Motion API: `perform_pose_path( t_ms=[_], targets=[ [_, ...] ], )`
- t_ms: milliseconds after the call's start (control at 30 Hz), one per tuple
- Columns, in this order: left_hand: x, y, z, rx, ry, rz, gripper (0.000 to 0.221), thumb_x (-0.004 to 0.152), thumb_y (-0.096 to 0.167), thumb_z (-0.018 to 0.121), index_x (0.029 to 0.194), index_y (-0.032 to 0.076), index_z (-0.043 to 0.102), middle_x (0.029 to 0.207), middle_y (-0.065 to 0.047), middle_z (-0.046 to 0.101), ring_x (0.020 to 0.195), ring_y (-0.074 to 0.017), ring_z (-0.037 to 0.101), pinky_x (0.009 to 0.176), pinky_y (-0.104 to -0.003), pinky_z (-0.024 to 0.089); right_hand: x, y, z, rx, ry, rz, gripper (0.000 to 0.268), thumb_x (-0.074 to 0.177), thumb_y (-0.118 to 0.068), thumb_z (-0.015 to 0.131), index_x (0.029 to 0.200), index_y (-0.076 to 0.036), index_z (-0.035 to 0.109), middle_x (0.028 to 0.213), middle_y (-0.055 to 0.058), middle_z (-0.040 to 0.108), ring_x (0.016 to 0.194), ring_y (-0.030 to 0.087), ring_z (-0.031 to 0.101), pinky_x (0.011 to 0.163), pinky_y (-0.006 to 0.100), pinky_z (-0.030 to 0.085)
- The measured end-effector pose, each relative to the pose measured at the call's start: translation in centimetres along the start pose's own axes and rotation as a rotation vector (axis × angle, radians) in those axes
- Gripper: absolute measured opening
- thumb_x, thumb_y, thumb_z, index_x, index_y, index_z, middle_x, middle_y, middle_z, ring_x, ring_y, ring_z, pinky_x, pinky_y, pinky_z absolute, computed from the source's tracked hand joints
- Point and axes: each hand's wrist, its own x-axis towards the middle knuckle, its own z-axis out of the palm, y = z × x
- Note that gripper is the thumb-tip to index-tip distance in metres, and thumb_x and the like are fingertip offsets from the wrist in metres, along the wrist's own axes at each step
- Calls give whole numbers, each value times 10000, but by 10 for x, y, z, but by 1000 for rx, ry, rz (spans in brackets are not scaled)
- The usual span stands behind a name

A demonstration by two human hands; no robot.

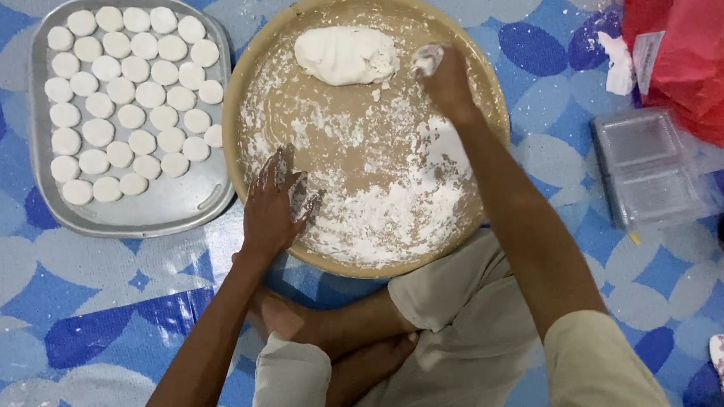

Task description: A person sitting on the floor is kneading a large lump of white dough in a circular tray covered in flour.

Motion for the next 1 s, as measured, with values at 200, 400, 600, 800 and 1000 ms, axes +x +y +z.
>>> perform_pose_path(
  t_ms=[200,400,600,800,1000],
  targets=[
    [1,-1,-4,-32,-141,-95,768,788,388,794,1466,192,494,1540,-274,383,1434,-463,400,1179,-562,329,-41,-34,36,167,36,181,801,790,-313,973,1355,11,505,1331,311,466,1242,435,518,1003,493,489],
    [0,-5,8,-17,-99,-63,789,782,414,792,1473,185,488,1524,-283,394,1416,-479,415,1171,-569,331,-63,-84,43,-121,65,242,736,916,-297,847,1480,0,479,1565,341,296,1459,515,326,1215,563,355],
    [1,1,-3,-31,-84,-55,824,714,330,862,1446,182,514,1543,-280,372,1416,-476,412,1162,-572,345,-60,-75,42,-155,125,157,427,943,-200,790,1300,1,668,1456,314,463,1385,500,449,1195,528,381],
    [1,10,-20,-39,-104,-72,820,725,285,853,1454,165,497,1559,-281,352,1430,-474,392,1153,-585,360,-52,-57,52,-208,176,104,306,968,-176,739,1236,-34,706,1363,231,566,1340,413,520,1157,483,404],
    [1,-7,4,-37,-82,-84,847,728,335,848,1473,200,467,1583,-247,320,1448,-445,373,1180,-566,318,-44,-13,57,589,376,336,377,835,-176,868,1143,-31,706,993,153,751,900,271,732,742,377,589]
  ],
)
